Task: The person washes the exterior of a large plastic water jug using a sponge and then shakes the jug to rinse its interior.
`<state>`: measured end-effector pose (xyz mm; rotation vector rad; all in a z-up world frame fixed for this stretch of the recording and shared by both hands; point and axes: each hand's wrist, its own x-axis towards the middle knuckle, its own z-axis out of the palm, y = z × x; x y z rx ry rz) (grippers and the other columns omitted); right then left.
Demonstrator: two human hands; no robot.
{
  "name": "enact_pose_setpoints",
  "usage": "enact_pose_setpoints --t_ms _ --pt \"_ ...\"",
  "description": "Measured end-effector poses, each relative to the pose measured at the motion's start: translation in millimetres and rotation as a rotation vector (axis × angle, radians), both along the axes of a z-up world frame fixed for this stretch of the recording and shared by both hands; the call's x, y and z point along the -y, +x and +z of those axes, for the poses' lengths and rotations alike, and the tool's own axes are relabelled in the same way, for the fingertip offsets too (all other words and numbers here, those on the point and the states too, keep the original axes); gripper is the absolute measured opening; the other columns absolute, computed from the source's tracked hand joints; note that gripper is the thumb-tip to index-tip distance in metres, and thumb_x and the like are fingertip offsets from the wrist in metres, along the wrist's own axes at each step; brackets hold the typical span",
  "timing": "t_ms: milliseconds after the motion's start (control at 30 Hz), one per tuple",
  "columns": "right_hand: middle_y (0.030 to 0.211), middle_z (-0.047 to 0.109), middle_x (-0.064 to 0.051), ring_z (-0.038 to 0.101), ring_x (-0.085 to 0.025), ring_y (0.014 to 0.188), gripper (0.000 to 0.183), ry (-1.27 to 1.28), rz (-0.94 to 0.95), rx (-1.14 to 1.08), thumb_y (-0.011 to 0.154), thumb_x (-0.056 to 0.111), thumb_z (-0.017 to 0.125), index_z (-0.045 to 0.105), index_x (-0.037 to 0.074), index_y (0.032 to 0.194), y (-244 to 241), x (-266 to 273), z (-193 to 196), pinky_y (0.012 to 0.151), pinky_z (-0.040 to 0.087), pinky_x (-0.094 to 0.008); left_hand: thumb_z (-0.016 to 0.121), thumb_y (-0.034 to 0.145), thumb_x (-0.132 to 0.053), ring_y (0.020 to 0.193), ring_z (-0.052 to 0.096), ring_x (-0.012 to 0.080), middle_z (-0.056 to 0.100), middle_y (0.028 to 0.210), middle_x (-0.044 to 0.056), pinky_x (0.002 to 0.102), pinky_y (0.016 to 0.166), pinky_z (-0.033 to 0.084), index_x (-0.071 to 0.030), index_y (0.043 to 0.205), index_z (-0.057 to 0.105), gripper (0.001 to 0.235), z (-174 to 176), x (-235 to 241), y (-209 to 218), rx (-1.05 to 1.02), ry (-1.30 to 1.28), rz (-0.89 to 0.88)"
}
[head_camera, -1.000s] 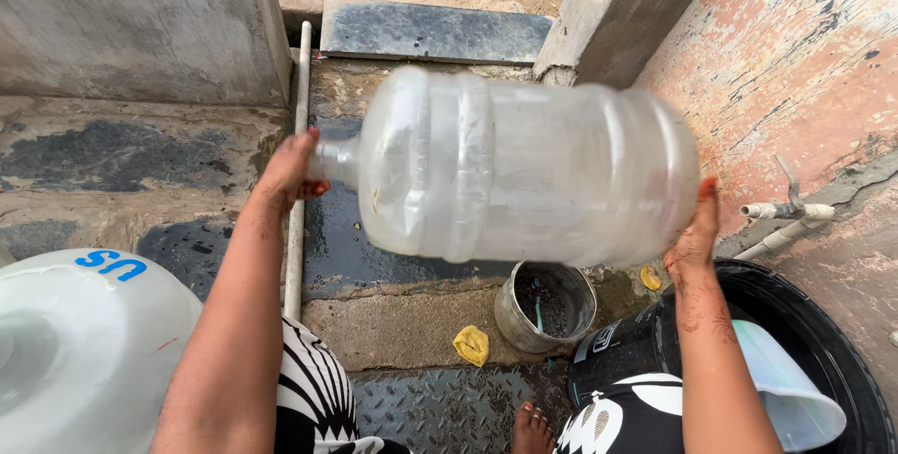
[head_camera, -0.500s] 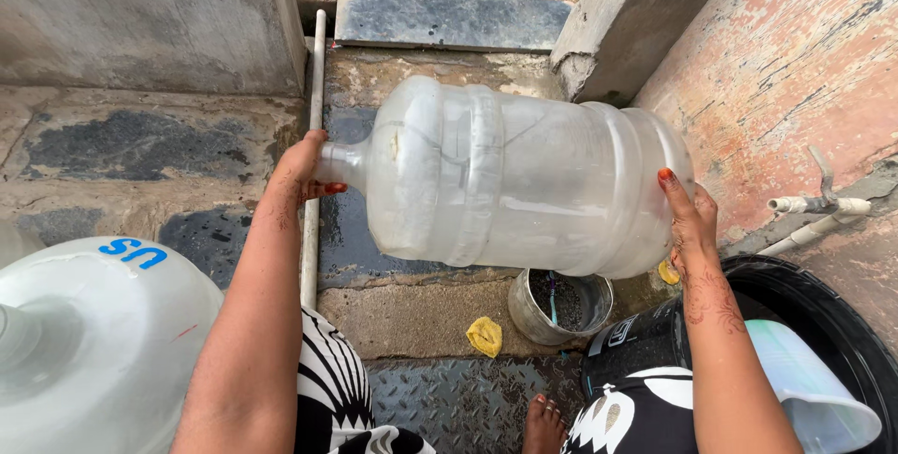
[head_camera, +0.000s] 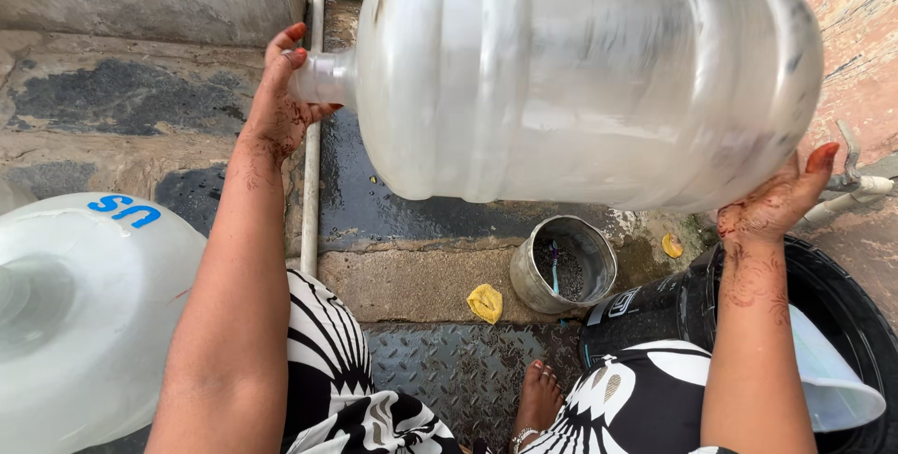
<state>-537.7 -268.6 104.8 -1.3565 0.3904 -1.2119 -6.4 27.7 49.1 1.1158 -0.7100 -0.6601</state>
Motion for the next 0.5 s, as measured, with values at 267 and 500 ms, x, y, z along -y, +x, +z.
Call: enact_pose_setpoints --t_ms 267,500 --pt "0.144 0.052 -0.014 0.055 -0.028 0.135 0.101 0.147 -0.151 -0.584 0.085 0.078 0.057 0.035 0.007 0.154 8.0 18.8 -31.9 0.106 0.05 -0.048 0.047 0.097 -0.057 0.053 0.059 0.016 0.066 0.085 0.01 0.031 0.049 0.055 -0.009 0.124 0.056 0.056 -30.7 14.2 3.7 -0.152 0.63 0.183" --pt "0.135 0.062 -0.019 0.064 -0.031 0.126 0.098 0.162 -0.114 -0.569 0.086 0.066 0.074 0.049 -0.005 0.148 8.8 18.0 -42.8 0.107 0.054 -0.046 0.045 0.101 -0.053 0.055 0.063 0.0145 0.066 0.082 0.008 0.03 0.05 0.057 -0.007 0.119 0.054 0.051 -40.8 12.0 9.4 -0.108 0.765 0.137"
